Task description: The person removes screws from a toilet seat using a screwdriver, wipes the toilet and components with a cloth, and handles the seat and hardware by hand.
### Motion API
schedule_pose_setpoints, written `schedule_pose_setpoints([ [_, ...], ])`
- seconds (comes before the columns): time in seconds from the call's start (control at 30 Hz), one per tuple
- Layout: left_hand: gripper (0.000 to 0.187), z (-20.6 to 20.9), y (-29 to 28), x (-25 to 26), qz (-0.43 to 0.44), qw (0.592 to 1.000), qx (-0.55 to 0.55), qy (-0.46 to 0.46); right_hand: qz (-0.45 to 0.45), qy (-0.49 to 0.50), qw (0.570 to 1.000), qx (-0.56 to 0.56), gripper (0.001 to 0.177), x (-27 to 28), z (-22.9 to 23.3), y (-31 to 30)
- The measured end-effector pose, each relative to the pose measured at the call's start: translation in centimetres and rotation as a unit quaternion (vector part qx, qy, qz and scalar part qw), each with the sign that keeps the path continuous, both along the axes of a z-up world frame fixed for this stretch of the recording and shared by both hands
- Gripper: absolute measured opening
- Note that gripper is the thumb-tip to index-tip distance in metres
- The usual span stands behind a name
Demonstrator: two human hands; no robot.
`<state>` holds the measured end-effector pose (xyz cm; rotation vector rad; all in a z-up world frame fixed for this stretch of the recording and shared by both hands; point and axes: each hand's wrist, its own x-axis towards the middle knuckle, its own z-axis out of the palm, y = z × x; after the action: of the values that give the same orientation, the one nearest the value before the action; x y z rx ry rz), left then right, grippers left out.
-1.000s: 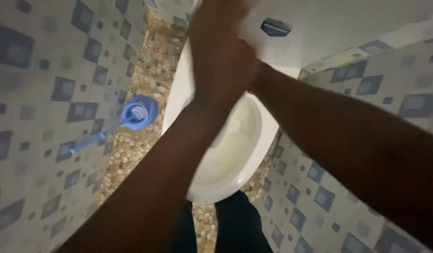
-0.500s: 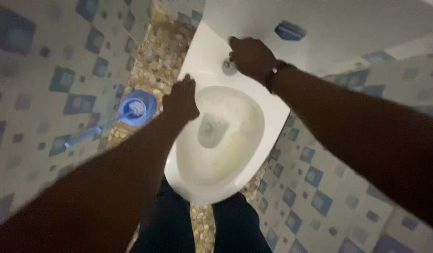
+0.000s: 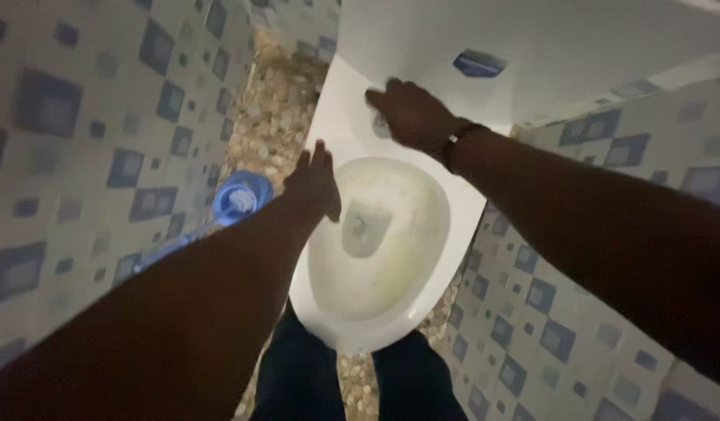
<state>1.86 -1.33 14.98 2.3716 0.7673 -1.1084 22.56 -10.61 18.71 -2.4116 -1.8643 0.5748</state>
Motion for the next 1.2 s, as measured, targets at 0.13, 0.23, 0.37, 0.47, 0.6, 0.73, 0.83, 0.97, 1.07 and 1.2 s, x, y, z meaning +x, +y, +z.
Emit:
schedule_pose_setpoints([
  [0.13,0.154,0.4,-0.5,0.8,0.015,1.000,-0.005,0.003,0.030,-0.030,0.996,0.083,0.031,-0.2,0.6,-0.5],
  [0.23,0.155,0.9,-0.7,1.2,-0.049,0.996,0.022,0.069,-0.082,0.010,0.997,0.000,0.031,-0.4,1.1,-0.3],
  [0.37,0.153,0.7,-0.6,0.5,-0.052,0.997,0.033,0.052,0.014,-0.031,0.999,0.020,0.024,-0.5,0.9,0.0],
  [0.47,0.155,0.2,-0.5,0.7,-0.036,0.998,0.030,0.046,0.086,-0.033,0.990,0.106,0.015,-0.2,1.9,-0.8],
  [0.6,0.155,-0.2,-0.8,1.1,-0.050,0.995,0.041,0.077,-0.070,0.017,0.997,-0.009,0.047,-0.9,2.2,0.0],
  [0.73,0.157,-0.2,-0.9,1.0,-0.044,0.997,0.046,0.049,-0.042,0.009,0.999,-0.006,0.023,-0.2,1.4,0.0],
  [0.83,0.158,0.0,-0.9,1.1,-0.081,0.992,0.057,0.082,0.001,0.026,0.996,0.088,0.021,0.0,1.4,-0.3],
  [0.97,0.157,0.4,-0.9,0.7,-0.056,0.996,0.048,0.048,-0.196,0.068,0.977,-0.041,0.039,-0.8,2.5,-0.5],
  [1.07,0.154,0.9,-0.8,0.6,-0.068,0.995,0.043,0.053,-0.128,0.072,0.989,-0.010,0.025,-0.6,2.1,-0.6],
  [1.2,0.135,-1.4,-0.7,1.4,-0.005,0.999,0.033,-0.002,0.023,0.018,0.990,0.138,0.018,-0.4,1.0,-1.0],
])
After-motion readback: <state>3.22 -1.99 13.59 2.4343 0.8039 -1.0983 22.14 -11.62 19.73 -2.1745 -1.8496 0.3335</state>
